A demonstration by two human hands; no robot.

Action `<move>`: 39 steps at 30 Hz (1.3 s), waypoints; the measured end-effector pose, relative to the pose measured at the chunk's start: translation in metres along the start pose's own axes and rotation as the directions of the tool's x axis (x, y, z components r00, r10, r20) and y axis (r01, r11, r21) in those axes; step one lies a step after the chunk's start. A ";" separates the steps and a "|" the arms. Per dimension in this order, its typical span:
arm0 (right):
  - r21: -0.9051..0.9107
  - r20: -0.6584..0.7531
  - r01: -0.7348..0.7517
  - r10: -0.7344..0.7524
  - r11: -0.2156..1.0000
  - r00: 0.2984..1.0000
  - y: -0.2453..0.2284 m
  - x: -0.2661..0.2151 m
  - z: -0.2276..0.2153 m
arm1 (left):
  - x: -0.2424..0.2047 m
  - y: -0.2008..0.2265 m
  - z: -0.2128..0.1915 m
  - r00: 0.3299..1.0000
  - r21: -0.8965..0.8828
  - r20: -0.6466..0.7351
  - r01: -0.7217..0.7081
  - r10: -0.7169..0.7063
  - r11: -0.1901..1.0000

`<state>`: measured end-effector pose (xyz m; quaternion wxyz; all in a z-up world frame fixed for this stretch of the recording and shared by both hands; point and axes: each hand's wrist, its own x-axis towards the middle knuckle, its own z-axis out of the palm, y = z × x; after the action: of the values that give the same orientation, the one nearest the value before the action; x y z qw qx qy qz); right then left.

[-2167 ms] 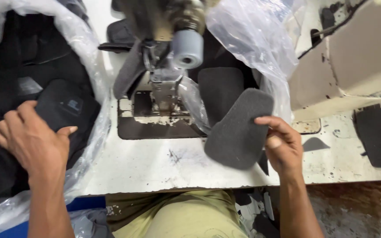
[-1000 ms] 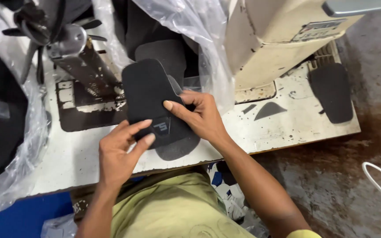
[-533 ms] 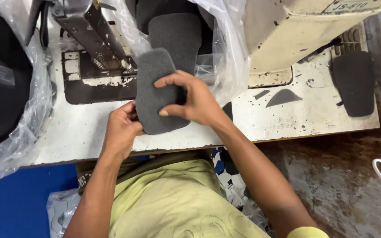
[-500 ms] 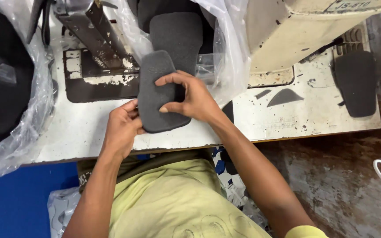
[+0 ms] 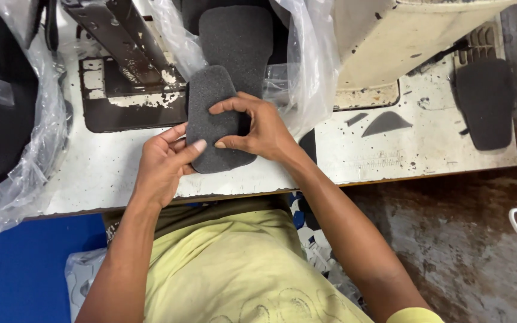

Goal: The person uses a sewing machine to stitch black foam pieces onto car mats. They repeatedly pick up mats and foam inserts, align them under the needle, and sew them together before placing the finished items aside.

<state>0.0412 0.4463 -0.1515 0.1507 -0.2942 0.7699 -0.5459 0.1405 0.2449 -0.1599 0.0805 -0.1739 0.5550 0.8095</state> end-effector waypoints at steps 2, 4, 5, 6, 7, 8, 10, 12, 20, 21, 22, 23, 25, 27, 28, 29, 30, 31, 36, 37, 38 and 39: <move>-0.020 -0.004 -0.036 0.036 0.999 0.999 -0.006 -0.001 0.001 | 0.002 -0.006 -0.002 1.000 0.013 0.016 -0.021 0.021 1.000; 0.001 -0.073 0.107 -0.107 0.994 0.992 -0.015 -0.001 0.003 | 0.006 -0.014 -0.006 0.996 0.119 -0.007 -0.091 0.092 0.989; -0.005 -0.074 0.105 -0.105 0.994 0.992 -0.025 -0.006 0.005 | -0.001 -0.012 -0.001 0.996 0.114 -0.002 -0.092 0.093 0.989; 0.127 -0.133 0.120 -0.103 0.985 0.986 -0.036 -0.007 0.006 | -0.006 -0.008 0.003 0.988 0.168 -0.016 -0.148 0.152 0.975; 0.255 -0.190 0.140 -0.093 0.957 0.977 -0.047 -0.007 0.007 | -0.011 -0.003 0.007 0.977 0.222 -0.026 -0.201 0.212 0.954; 0.252 -0.186 0.144 -0.098 0.957 0.978 -0.043 -0.008 0.006 | -0.021 0.006 0.013 0.976 0.219 -0.029 -0.206 0.218 0.954; 0.261 -0.243 -0.015 0.080 0.965 0.967 -0.036 -0.006 0.004 | -0.042 0.025 0.023 0.948 0.281 -0.022 -0.298 0.316 0.912; 0.199 -0.246 0.012 0.038 0.980 0.969 -0.045 0.003 -0.001 | -0.054 0.028 0.018 0.933 0.284 -0.016 -0.340 0.359 0.896; 0.335 -0.064 0.016 0.006 0.942 0.998 -0.108 0.056 0.028 | -0.068 0.078 -0.047 0.814 0.435 0.224 -0.576 0.536 0.692; 0.311 -0.067 0.029 -0.009 0.950 0.998 -0.119 0.060 0.035 | -0.067 0.092 -0.053 0.861 0.474 0.252 -0.509 0.443 0.719; 0.286 -0.068 0.047 -0.029 0.957 0.997 -0.129 0.066 0.042 | -0.065 0.106 -0.060 0.897 0.516 0.274 -0.442 0.347 0.734; 0.285 -0.070 0.057 -0.039 0.957 0.997 -0.133 0.069 0.044 | -0.064 0.107 -0.070 0.893 0.519 0.276 -0.449 0.355 0.728; 0.261 -0.043 -0.095 0.110 0.961 0.993 -0.139 0.073 0.047 | -0.062 0.107 -0.088 0.930 0.435 0.241 -0.359 0.278 0.825; 0.251 -0.033 -0.165 0.179 0.954 0.983 -0.133 0.069 0.054 | -0.061 0.111 -0.097 0.920 0.405 0.226 -0.388 0.320 0.828; 0.234 -0.023 -0.237 0.250 0.943 0.968 -0.129 0.065 0.055 | -0.060 0.112 -0.100 0.908 0.369 0.209 -0.418 0.364 0.830; 0.231 -0.028 -0.238 0.251 0.943 0.968 -0.129 0.065 0.060 | -0.060 0.114 -0.098 0.906 0.365 0.214 -0.420 0.364 0.831; 0.191 -0.068 -0.203 0.219 0.960 0.973 -0.128 0.063 0.064 | -0.060 0.115 -0.095 0.897 0.388 0.176 -0.441 0.405 0.809; 0.149 -0.105 -0.169 0.186 0.974 0.977 -0.127 0.061 0.067 | -0.061 0.116 -0.091 0.885 0.411 0.139 -0.460 0.445 0.787; -0.326 -0.253 0.189 -0.278 0.926 0.927 -0.156 0.089 0.060 | -0.057 0.136 -0.055 0.773 0.586 0.062 -0.541 0.632 0.604; -0.466 -0.245 0.269 -0.415 0.843 0.876 -0.165 0.097 0.055 | -0.054 0.142 -0.045 0.751 0.618 0.020 -0.528 0.660 0.583; -0.468 -0.241 0.277 -0.422 0.840 0.874 -0.173 0.111 0.049 | -0.048 0.148 -0.042 0.746 0.618 0.017 -0.531 0.665 0.580; -0.444 -0.256 0.247 -0.385 0.861 0.887 -0.181 0.125 0.043 | -0.041 0.153 -0.039 0.785 0.483 -0.058 -0.518 0.616 0.706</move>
<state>0.0195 0.2952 0.0121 -0.1388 -0.3452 0.8191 -0.4366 0.1370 0.1548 -0.0240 -0.1972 -0.0574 0.7551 0.6226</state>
